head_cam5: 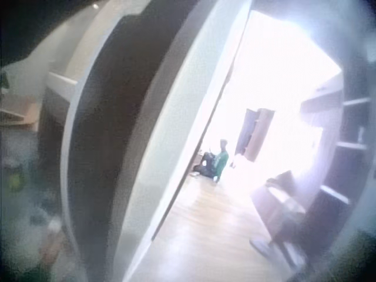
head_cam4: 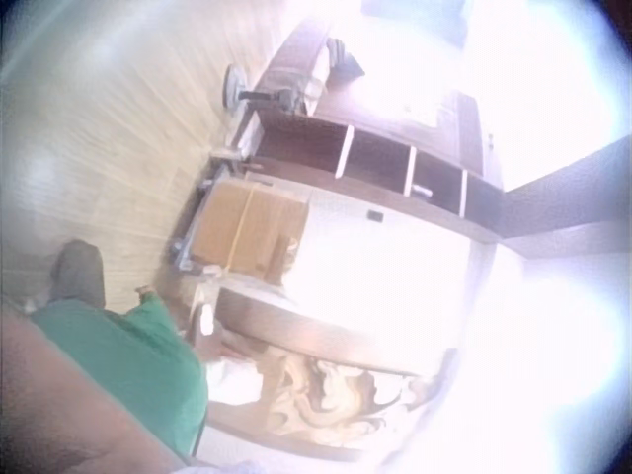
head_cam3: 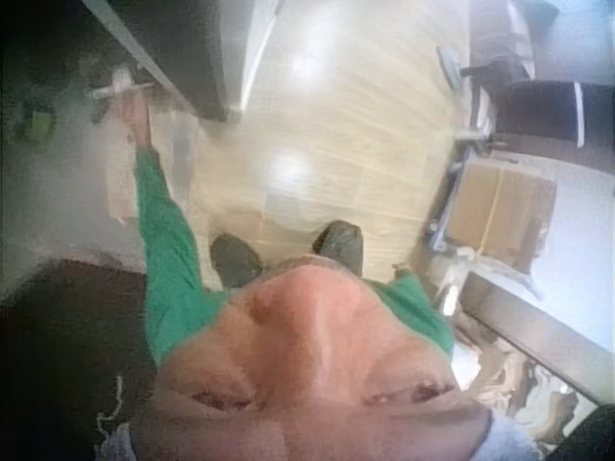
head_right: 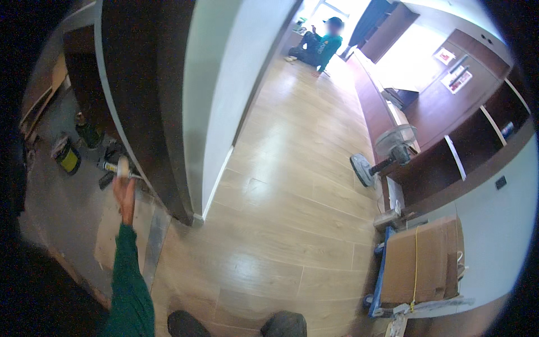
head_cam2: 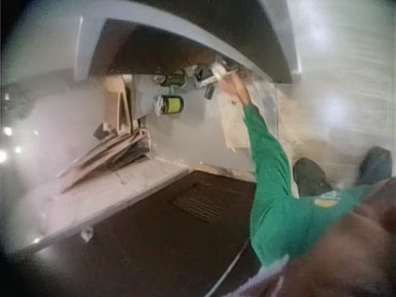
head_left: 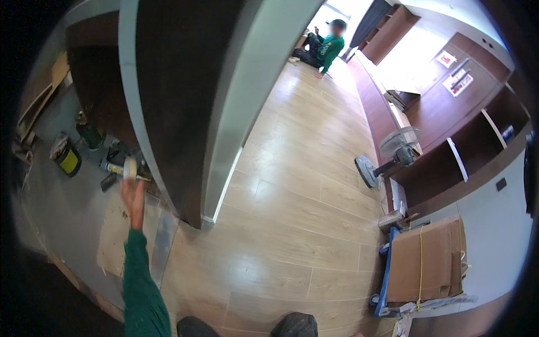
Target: The person kneels on the floor and applies a strip of edge banding to the side of a wooden board. They use a utility knife to cut the tape and a small brush to smooth the edge banding onto the board.
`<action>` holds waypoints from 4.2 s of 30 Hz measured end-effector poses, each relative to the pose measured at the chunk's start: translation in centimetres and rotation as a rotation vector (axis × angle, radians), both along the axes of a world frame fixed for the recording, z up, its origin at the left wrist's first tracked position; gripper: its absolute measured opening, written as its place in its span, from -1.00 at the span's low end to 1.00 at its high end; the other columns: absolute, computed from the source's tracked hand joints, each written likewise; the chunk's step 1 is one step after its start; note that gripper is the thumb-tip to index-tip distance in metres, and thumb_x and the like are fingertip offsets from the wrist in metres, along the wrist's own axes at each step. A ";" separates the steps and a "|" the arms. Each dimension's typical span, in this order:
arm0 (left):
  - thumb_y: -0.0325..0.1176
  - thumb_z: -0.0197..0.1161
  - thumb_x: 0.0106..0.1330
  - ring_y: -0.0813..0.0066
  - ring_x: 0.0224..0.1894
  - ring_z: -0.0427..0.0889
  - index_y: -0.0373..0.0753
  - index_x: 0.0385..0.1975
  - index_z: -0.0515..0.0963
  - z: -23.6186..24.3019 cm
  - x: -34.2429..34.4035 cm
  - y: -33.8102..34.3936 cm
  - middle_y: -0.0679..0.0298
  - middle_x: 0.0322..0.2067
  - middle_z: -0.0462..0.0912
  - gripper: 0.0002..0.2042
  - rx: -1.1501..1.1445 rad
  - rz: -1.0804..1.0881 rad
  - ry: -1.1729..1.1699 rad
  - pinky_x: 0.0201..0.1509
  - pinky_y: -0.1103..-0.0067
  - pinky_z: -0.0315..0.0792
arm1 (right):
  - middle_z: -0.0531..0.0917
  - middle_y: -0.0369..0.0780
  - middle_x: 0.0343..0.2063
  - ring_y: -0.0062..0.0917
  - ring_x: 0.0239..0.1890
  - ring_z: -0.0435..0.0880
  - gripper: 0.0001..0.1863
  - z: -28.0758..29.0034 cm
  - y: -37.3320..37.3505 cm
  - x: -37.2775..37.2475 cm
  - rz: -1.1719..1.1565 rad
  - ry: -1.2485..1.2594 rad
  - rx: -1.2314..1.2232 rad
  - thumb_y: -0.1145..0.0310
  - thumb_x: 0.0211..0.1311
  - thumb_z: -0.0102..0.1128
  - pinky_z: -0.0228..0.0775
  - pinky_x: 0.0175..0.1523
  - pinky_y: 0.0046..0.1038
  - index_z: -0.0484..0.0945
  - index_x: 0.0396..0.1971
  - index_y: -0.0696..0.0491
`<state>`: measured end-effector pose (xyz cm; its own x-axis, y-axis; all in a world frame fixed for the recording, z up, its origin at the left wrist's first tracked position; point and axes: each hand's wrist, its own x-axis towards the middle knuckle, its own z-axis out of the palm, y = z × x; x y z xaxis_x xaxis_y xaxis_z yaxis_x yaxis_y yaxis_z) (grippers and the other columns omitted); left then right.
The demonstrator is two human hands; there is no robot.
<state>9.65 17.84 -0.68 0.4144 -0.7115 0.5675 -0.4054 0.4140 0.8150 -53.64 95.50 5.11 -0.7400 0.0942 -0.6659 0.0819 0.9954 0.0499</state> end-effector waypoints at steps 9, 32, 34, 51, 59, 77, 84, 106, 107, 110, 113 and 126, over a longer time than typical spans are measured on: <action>-0.39 0.40 0.18 0.09 -0.03 0.63 -0.38 -0.02 0.53 -3.3 -1.7 34.0 0.02 -0.04 0.65 -0.62 0.844 0.314 0.073 0.06 0.31 0.48 | 0.73 0.04 -0.16 -0.27 -0.15 0.76 -0.60 -0.3 0.2 -12.4 -0.053 0.064 -0.129 0.21 0.31 0.18 0.50 0.17 -0.18 0.64 -0.08 0.26; -0.28 0.45 0.13 0.34 -0.19 0.59 -0.28 -0.04 0.65 21.6 -25.2 71.8 0.15 -0.30 0.65 -0.61 0.374 -1.557 0.041 -0.13 0.48 0.49 | 0.69 -0.06 -0.07 -0.36 -0.06 0.69 -0.57 20.4 12.4 16.2 0.336 -0.250 -1.463 0.24 0.37 0.15 0.51 0.01 -0.37 0.54 0.09 0.24; -0.28 0.42 0.16 0.34 -0.15 0.59 -0.29 -0.02 0.64 20.8 -26.0 73.1 0.13 -0.25 0.66 -0.61 0.399 -1.584 0.004 -0.11 0.48 0.49 | 0.69 -0.06 -0.09 -0.37 -0.06 0.69 -0.56 19.8 13.0 16.2 0.282 -0.406 -1.580 0.21 0.36 0.17 0.50 0.03 -0.36 0.57 0.07 0.23; -0.41 0.27 0.32 0.18 0.10 0.61 -0.35 0.00 0.61 19.9 -28.0 75.6 0.09 0.07 0.63 -0.71 0.379 -1.537 -0.061 0.19 0.37 0.46 | 0.72 -0.05 -0.29 -0.33 -0.28 0.73 -0.47 15.2 14.5 17.9 0.137 -0.908 -1.684 0.43 0.19 0.24 0.61 -0.07 -0.30 0.43 0.13 0.37; -0.44 0.31 0.22 0.11 0.17 0.55 -0.37 0.00 0.61 20.9 -27.7 76.2 0.01 0.11 0.57 -0.66 0.315 -1.582 -0.075 0.22 0.35 0.44 | 0.71 -0.14 -0.25 -0.50 -0.23 0.72 -0.50 17.5 14.4 20.0 0.202 -0.542 -1.470 0.63 0.20 0.18 0.57 -0.07 -0.46 0.42 0.18 0.34; -0.46 0.22 0.33 0.21 0.03 0.62 -0.33 -0.18 0.60 19.8 -26.4 77.4 0.08 -0.04 0.62 -0.86 0.408 -1.309 -0.034 0.14 0.43 0.47 | 0.73 -0.17 -0.22 -0.59 -0.22 0.68 -0.49 18.0 12.3 22.2 0.521 -0.383 -1.304 0.44 0.33 0.20 0.55 -0.07 -0.49 0.40 0.26 0.23; -0.46 0.23 0.34 0.50 -0.27 0.60 -0.35 -0.25 0.59 19.9 -27.4 77.8 0.23 -0.34 0.65 -0.89 0.594 -1.210 -0.031 -0.12 0.56 0.48 | 0.74 -0.09 -0.40 -0.42 -0.39 0.76 -0.53 19.4 14.9 22.9 0.671 -0.158 -1.328 0.22 0.38 0.12 0.58 -0.18 -0.38 0.45 0.20 0.14; -0.60 0.27 0.24 0.20 -0.37 0.63 -0.36 -0.26 0.60 24.7 -32.4 79.2 0.08 -0.39 0.64 -0.89 0.006 -1.582 -0.479 -0.28 0.48 0.48 | 0.65 0.03 -0.49 -0.06 -0.43 0.66 -0.58 19.4 17.8 20.8 0.417 0.106 -1.236 0.29 0.16 0.15 0.50 -0.28 -0.17 0.59 0.04 0.05; -0.60 0.27 0.24 0.20 -0.37 0.63 -0.36 -0.26 0.59 24.7 -32.3 79.2 0.08 -0.39 0.64 -0.89 0.010 -1.563 -0.473 -0.27 0.48 0.47 | 0.65 0.02 -0.50 -0.08 -0.43 0.67 -0.58 19.5 17.8 20.7 0.419 0.106 -1.251 0.29 0.16 0.15 0.50 -0.28 -0.18 0.59 0.04 0.06; -0.56 0.26 0.27 0.39 -0.30 0.61 -0.38 -0.29 0.59 24.4 -31.6 78.7 0.17 -0.38 0.65 -0.93 0.201 -1.495 -0.393 -0.18 0.53 0.46 | 0.67 -0.02 -0.52 -0.20 -0.45 0.71 -0.55 19.9 17.4 20.7 0.373 0.043 -1.343 0.28 0.18 0.17 0.52 -0.30 -0.25 0.56 0.08 0.08; -0.56 0.26 0.29 0.48 -0.28 0.59 -0.38 -0.29 0.59 23.9 -31.1 77.9 0.22 -0.36 0.65 -0.94 0.326 -1.438 -0.346 -0.15 0.56 0.46 | 0.68 -0.07 -0.54 -0.36 -0.48 0.72 -0.50 19.9 16.7 21.0 0.298 -0.032 -1.414 0.28 0.19 0.20 0.53 -0.31 -0.35 0.51 0.14 0.10; -0.31 0.24 0.42 0.57 -0.32 0.62 -0.44 -0.09 0.58 21.6 -29.8 77.3 0.23 -0.30 0.67 -0.72 0.853 -1.350 -0.060 -0.22 0.62 0.47 | 0.74 -0.06 -0.42 -0.44 -0.38 0.76 -0.38 19.3 15.1 21.0 0.347 -0.064 -1.480 0.32 0.24 0.22 0.56 -0.26 -0.40 0.34 0.31 0.08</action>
